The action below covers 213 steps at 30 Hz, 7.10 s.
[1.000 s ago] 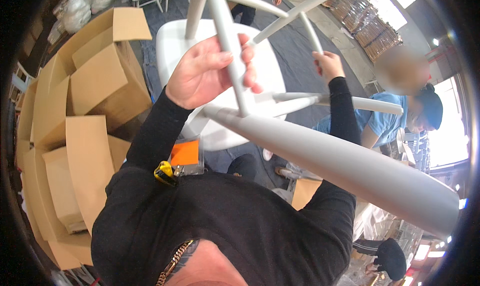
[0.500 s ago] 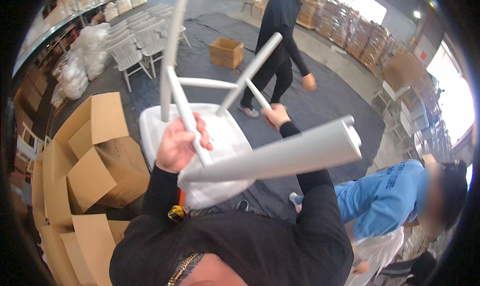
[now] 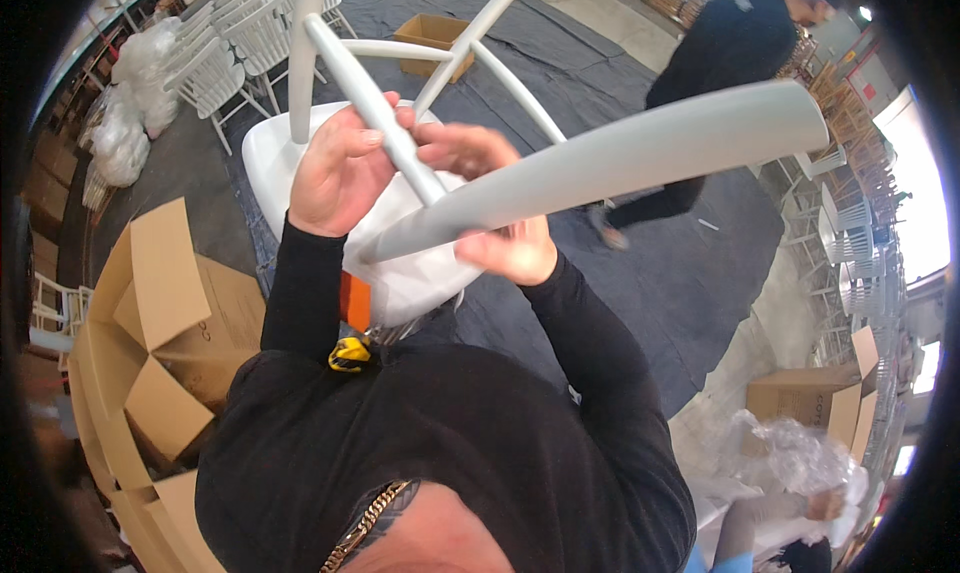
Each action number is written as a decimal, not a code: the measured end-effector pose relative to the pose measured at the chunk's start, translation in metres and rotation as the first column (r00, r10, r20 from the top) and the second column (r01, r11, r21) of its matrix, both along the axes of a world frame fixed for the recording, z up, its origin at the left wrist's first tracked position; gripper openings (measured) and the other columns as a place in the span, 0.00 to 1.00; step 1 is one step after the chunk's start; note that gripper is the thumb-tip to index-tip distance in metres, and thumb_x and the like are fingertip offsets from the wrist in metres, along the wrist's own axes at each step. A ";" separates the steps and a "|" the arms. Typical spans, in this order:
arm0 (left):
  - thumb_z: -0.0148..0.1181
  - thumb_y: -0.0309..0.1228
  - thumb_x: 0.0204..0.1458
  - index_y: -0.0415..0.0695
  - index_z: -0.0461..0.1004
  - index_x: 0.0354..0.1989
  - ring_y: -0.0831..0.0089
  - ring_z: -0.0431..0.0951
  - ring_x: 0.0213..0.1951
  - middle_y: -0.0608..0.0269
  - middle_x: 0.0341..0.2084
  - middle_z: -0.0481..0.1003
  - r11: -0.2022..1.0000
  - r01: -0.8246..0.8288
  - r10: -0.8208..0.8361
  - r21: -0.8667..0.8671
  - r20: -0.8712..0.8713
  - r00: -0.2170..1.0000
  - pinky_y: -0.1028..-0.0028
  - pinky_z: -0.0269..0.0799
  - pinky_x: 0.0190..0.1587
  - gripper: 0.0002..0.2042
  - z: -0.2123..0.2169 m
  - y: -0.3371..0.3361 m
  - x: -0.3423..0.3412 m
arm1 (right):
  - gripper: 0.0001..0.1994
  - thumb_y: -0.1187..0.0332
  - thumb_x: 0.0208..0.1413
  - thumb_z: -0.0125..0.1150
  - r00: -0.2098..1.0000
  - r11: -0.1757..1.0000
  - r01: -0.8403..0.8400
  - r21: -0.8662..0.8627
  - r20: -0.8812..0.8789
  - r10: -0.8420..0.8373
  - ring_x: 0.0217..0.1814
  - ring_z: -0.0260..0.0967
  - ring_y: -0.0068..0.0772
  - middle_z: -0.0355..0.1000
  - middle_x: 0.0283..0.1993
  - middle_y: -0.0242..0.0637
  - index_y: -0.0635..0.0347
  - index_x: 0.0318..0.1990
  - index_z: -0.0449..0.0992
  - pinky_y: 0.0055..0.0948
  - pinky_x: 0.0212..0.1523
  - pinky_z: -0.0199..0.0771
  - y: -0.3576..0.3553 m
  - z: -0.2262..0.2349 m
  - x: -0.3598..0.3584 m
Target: The person uses a utility knife to cut open cardboard boxes and removes white chairs wrapped in plastic. The chairs are unwrapped and placed upright on the floor among other unpacked chairs.
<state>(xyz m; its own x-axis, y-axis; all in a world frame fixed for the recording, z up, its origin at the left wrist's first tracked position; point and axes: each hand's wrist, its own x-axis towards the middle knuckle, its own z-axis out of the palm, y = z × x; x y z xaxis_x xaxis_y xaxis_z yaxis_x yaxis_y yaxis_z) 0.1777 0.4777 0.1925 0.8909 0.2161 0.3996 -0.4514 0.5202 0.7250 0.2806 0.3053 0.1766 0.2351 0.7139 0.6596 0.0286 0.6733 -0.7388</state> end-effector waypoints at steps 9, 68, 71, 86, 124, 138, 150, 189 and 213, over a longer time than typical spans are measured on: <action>0.53 0.30 0.53 0.43 0.72 0.50 0.44 0.68 0.58 0.52 0.45 0.75 0.948 0.311 -0.312 0.073 0.008 0.950 0.54 0.63 0.60 0.15 -0.004 0.089 0.230 | 0.15 0.59 0.55 0.62 0.966 0.918 0.246 0.310 -0.154 -0.207 0.33 0.67 0.34 0.67 0.30 0.38 0.59 0.39 0.67 0.39 0.46 0.66 0.085 0.006 0.173; 0.59 0.37 0.56 0.39 0.72 0.47 0.75 0.76 0.38 0.65 0.37 0.76 0.833 0.494 -0.325 0.249 -0.502 0.802 0.73 0.72 0.40 0.16 -0.297 0.097 1.325 | 0.09 0.70 0.57 0.56 -0.257 -0.534 0.824 0.187 -0.717 -0.647 0.20 0.57 0.23 0.58 0.20 0.28 0.55 0.26 0.64 0.29 0.39 0.72 -0.230 -0.008 0.838; 0.59 0.37 0.56 0.39 0.72 0.47 0.74 0.76 0.33 0.65 0.34 0.76 0.843 0.496 -0.341 0.210 -0.506 0.793 0.72 0.72 0.36 0.16 -0.309 0.071 1.382 | 0.09 0.71 0.57 0.56 -0.304 -0.577 0.801 0.163 -0.719 -0.625 0.20 0.57 0.23 0.58 0.20 0.28 0.55 0.26 0.64 0.28 0.39 0.72 -0.244 0.001 0.898; 0.63 0.37 0.52 0.37 0.73 0.48 0.75 0.73 0.42 0.66 0.39 0.76 0.854 0.499 -0.361 0.151 -0.518 0.775 0.73 0.65 0.49 0.19 -0.296 0.009 1.598 | 0.08 0.71 0.54 0.58 -0.293 -0.560 0.816 0.144 -0.732 -0.616 0.20 0.58 0.23 0.59 0.19 0.27 0.53 0.26 0.65 0.28 0.38 0.73 -0.293 0.010 1.105; 0.69 0.31 0.46 0.33 0.71 0.48 0.73 0.73 0.40 0.62 0.39 0.75 0.741 0.117 0.383 0.661 -0.559 0.735 0.74 0.66 0.47 0.22 -0.220 -0.015 1.589 | 0.06 0.65 0.53 0.58 -0.525 -0.002 0.851 -0.525 -0.850 -0.042 0.21 0.59 0.25 0.60 0.22 0.26 0.51 0.32 0.66 0.34 0.33 0.71 -0.500 -0.319 1.523; 0.68 0.30 0.48 0.35 0.67 0.52 0.71 0.73 0.40 0.59 0.40 0.73 0.799 -0.244 0.555 0.550 -0.517 0.651 0.71 0.68 0.46 0.24 -0.232 0.186 1.509 | 0.08 0.66 0.50 0.59 -0.302 0.271 0.892 -0.362 -0.923 -0.237 0.19 0.61 0.29 0.61 0.21 0.30 0.52 0.30 0.65 0.36 0.35 0.74 -0.272 -0.242 1.673; 0.65 0.30 0.51 0.35 0.68 0.51 0.72 0.73 0.41 0.61 0.41 0.73 0.741 -0.355 0.642 0.570 -0.448 0.622 0.72 0.67 0.46 0.21 -0.236 0.125 1.538 | 0.08 0.66 0.49 0.60 -0.272 0.367 0.861 -0.353 -0.928 -0.253 0.19 0.61 0.28 0.61 0.19 0.28 0.52 0.27 0.64 0.36 0.36 0.73 -0.312 -0.239 1.756; 0.69 0.27 0.47 0.37 0.70 0.48 0.76 0.74 0.40 0.64 0.40 0.75 0.813 0.140 0.281 0.566 -0.590 0.757 0.76 0.67 0.47 0.21 -0.256 -0.454 2.213 | 0.12 0.73 0.49 0.56 -0.676 0.295 0.636 -0.713 -0.699 -0.234 0.41 0.63 0.41 0.61 0.39 0.41 0.62 0.40 0.63 0.43 0.47 0.68 -0.922 -0.418 2.278; 0.63 0.24 0.51 0.36 0.65 0.51 0.68 0.77 0.35 0.58 0.39 0.73 0.762 0.230 0.329 0.605 -0.668 0.667 0.67 0.76 0.36 0.19 -0.286 -0.831 2.332 | 0.19 0.62 0.47 0.60 -0.415 -0.105 0.132 -0.986 0.042 -0.909 0.31 0.71 0.41 0.74 0.38 0.43 0.66 0.44 0.73 0.39 0.28 0.71 -1.099 -0.605 2.430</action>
